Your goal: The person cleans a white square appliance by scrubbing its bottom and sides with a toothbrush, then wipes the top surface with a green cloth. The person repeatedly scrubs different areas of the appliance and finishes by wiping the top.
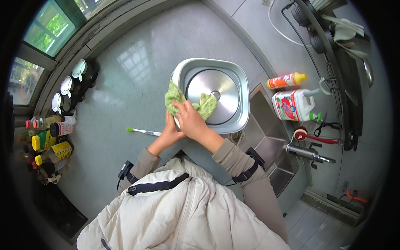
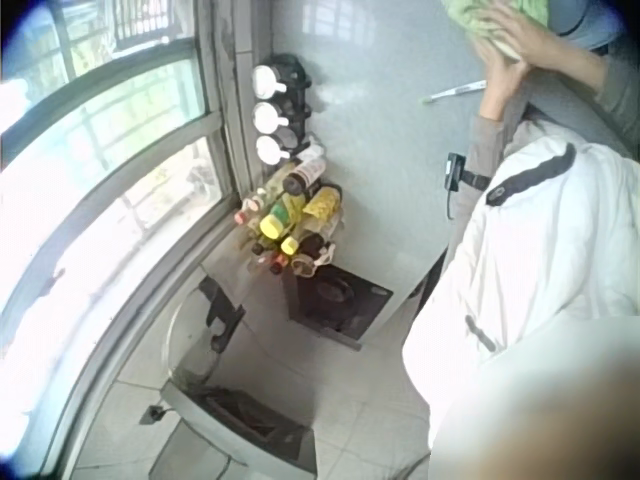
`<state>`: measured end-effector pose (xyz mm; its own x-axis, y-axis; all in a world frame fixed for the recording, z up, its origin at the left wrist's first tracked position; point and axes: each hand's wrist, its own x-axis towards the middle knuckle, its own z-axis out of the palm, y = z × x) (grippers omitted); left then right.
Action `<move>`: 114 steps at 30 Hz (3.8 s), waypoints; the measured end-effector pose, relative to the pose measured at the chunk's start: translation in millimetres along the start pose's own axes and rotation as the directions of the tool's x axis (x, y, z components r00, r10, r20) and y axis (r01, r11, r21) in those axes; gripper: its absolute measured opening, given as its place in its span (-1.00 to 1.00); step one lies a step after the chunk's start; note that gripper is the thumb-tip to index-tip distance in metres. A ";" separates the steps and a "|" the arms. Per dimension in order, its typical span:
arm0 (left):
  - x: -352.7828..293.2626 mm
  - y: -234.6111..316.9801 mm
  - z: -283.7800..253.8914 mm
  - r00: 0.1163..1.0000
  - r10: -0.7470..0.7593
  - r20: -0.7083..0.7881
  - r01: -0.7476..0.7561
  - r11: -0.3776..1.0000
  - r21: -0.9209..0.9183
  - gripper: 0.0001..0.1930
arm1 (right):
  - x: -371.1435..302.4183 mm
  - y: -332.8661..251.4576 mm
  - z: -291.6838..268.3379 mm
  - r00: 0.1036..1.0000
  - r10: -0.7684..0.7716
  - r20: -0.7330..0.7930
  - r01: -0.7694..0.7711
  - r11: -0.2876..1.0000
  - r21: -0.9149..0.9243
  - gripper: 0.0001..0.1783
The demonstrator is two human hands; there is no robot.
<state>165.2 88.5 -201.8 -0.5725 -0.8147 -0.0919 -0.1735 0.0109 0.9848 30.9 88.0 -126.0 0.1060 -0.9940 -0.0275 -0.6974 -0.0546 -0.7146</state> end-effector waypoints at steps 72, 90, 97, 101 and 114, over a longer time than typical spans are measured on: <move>82.6 1.3 5.2 0.860 -0.073 -0.505 0.012 0.992 -0.124 -0.27 | -73.5 25.4 -2.2 0.974 -0.195 -0.115 0.122 0.882 -0.456 -0.66; -15.4 67.2 -14.3 0.915 -0.248 -0.319 -0.137 0.552 -0.823 -0.67 | -70.5 33.4 -112.8 0.821 0.113 -0.559 -0.188 0.979 -0.077 -0.60; 41.2 40.6 -12.0 0.951 0.272 -0.150 -0.175 0.868 0.465 -0.55 | -27.5 175.2 -141.6 0.824 0.448 -0.345 -0.508 0.855 -0.104 -0.19; 91.9 27.6 -3.5 0.875 0.355 -0.328 -0.173 0.865 0.472 -0.55 | -26.9 185.6 -123.4 0.844 0.412 -0.343 -0.474 0.872 -0.118 -0.17; 240.1 16.4 -64.6 0.978 -0.182 0.099 0.202 0.938 -0.280 -0.54 | -28.9 189.7 -119.1 0.817 0.401 -0.414 -0.450 0.893 -0.022 -0.45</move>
<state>76.7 -144.3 -198.1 -0.6078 -0.7418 -0.2834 -0.0544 -0.3171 0.9468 -188.8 95.1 -177.5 -0.4871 -0.8731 -0.0196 -0.6862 0.3965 -0.6098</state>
